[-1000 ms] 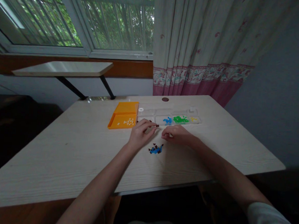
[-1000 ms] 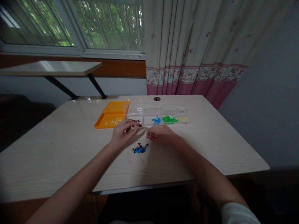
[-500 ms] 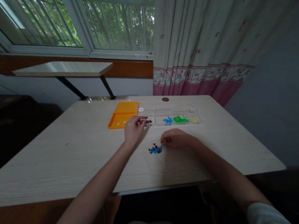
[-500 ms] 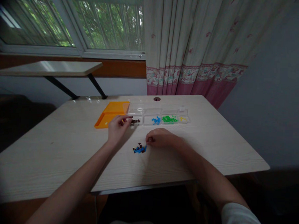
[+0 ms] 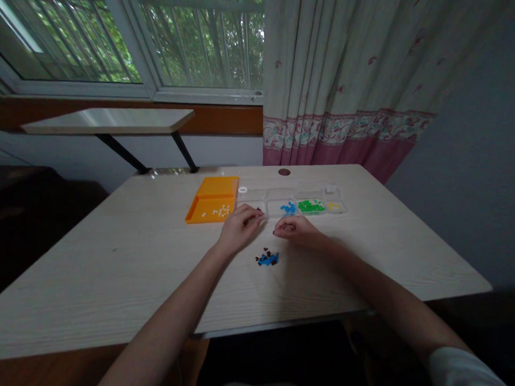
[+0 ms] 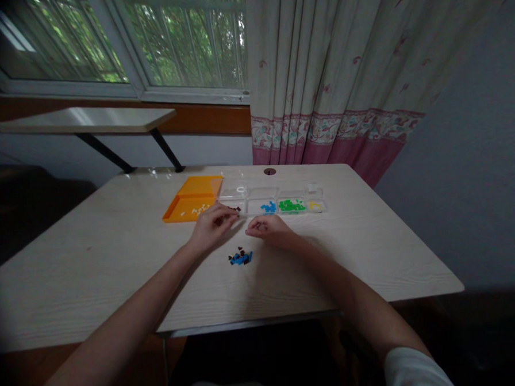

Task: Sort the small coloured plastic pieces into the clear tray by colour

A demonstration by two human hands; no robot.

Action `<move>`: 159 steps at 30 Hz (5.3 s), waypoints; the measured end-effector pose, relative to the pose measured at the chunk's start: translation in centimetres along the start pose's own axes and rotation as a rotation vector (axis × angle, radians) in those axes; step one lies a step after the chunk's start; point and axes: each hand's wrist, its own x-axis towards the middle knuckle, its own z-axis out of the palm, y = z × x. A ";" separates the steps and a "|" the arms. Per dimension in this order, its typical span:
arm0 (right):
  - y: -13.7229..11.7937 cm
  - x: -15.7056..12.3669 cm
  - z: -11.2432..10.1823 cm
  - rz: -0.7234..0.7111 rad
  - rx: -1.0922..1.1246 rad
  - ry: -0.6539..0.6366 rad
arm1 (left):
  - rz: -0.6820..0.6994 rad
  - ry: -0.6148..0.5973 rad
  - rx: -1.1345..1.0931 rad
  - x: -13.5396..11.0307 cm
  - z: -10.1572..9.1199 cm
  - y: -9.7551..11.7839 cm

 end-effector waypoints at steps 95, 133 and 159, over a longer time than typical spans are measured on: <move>0.1 -0.8 -2.8 -0.411 -0.491 0.522 | -0.142 -0.734 -0.251 -0.3 -0.3 0.0; 1.6 -0.1 -1.4 -0.370 -0.610 0.366 | -0.203 -0.337 -0.395 -0.1 1.9 0.4; 0.7 -0.2 -0.2 -0.577 -0.553 0.431 | 0.049 -0.079 -0.104 -0.3 1.1 1.6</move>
